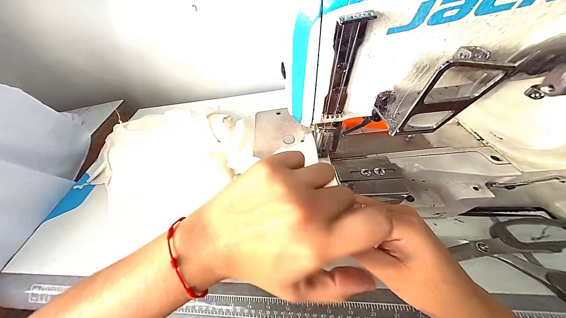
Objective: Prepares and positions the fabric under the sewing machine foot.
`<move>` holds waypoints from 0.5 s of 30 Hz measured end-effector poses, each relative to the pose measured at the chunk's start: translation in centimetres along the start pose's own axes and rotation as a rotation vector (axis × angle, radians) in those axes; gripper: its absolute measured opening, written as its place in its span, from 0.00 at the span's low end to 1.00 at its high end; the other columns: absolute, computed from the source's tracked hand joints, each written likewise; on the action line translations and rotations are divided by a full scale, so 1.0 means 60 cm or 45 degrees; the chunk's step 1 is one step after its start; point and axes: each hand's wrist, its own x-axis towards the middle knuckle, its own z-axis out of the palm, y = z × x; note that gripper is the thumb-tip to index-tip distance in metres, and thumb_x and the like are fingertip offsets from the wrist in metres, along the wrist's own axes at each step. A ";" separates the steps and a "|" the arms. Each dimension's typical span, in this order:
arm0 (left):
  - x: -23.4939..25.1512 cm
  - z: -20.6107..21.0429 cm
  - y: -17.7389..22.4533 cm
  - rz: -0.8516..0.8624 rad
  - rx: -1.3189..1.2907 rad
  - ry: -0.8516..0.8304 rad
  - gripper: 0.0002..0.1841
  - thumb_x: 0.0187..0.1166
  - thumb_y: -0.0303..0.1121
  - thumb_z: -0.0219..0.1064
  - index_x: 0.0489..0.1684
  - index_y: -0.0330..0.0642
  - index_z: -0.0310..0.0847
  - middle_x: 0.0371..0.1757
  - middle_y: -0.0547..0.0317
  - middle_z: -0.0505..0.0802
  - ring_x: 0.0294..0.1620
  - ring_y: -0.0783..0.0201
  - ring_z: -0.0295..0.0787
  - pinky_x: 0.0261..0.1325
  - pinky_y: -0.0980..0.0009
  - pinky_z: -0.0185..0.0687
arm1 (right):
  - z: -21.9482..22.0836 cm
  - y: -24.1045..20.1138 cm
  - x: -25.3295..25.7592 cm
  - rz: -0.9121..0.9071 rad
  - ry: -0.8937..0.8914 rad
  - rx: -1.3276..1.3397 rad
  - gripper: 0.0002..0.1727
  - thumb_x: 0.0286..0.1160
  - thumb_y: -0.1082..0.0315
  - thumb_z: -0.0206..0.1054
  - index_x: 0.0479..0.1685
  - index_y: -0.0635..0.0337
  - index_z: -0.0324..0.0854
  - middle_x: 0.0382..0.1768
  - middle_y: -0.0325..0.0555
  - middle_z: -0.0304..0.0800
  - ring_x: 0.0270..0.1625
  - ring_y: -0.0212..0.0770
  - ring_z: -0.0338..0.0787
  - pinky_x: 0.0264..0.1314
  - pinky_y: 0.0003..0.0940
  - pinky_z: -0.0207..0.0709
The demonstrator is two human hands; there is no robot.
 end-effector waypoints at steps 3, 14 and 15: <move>-0.069 0.026 -0.008 -0.382 0.084 -0.173 0.39 0.61 0.61 0.76 0.73 0.49 0.80 0.68 0.46 0.88 0.67 0.46 0.87 0.69 0.41 0.78 | 0.007 0.008 0.000 -0.002 -0.008 -0.010 0.17 0.81 0.56 0.70 0.31 0.60 0.89 0.33 0.37 0.93 0.42 0.19 0.89 0.47 0.13 0.83; -0.050 -0.066 0.000 -0.402 0.135 -0.444 0.26 0.70 0.47 0.64 0.69 0.54 0.85 0.74 0.60 0.86 0.53 0.59 0.89 0.42 0.59 0.84 | 0.022 0.001 -0.003 -0.010 0.080 0.047 0.14 0.80 0.58 0.71 0.36 0.61 0.90 0.38 0.40 0.94 0.44 0.21 0.91 0.48 0.15 0.85; -0.030 -0.048 0.007 -0.281 0.041 -0.425 0.24 0.71 0.43 0.59 0.65 0.52 0.87 0.68 0.64 0.90 0.47 0.66 0.89 0.36 0.66 0.81 | 0.018 -0.002 -0.006 -0.016 0.082 0.028 0.13 0.81 0.58 0.71 0.37 0.61 0.90 0.38 0.40 0.93 0.43 0.21 0.90 0.48 0.14 0.84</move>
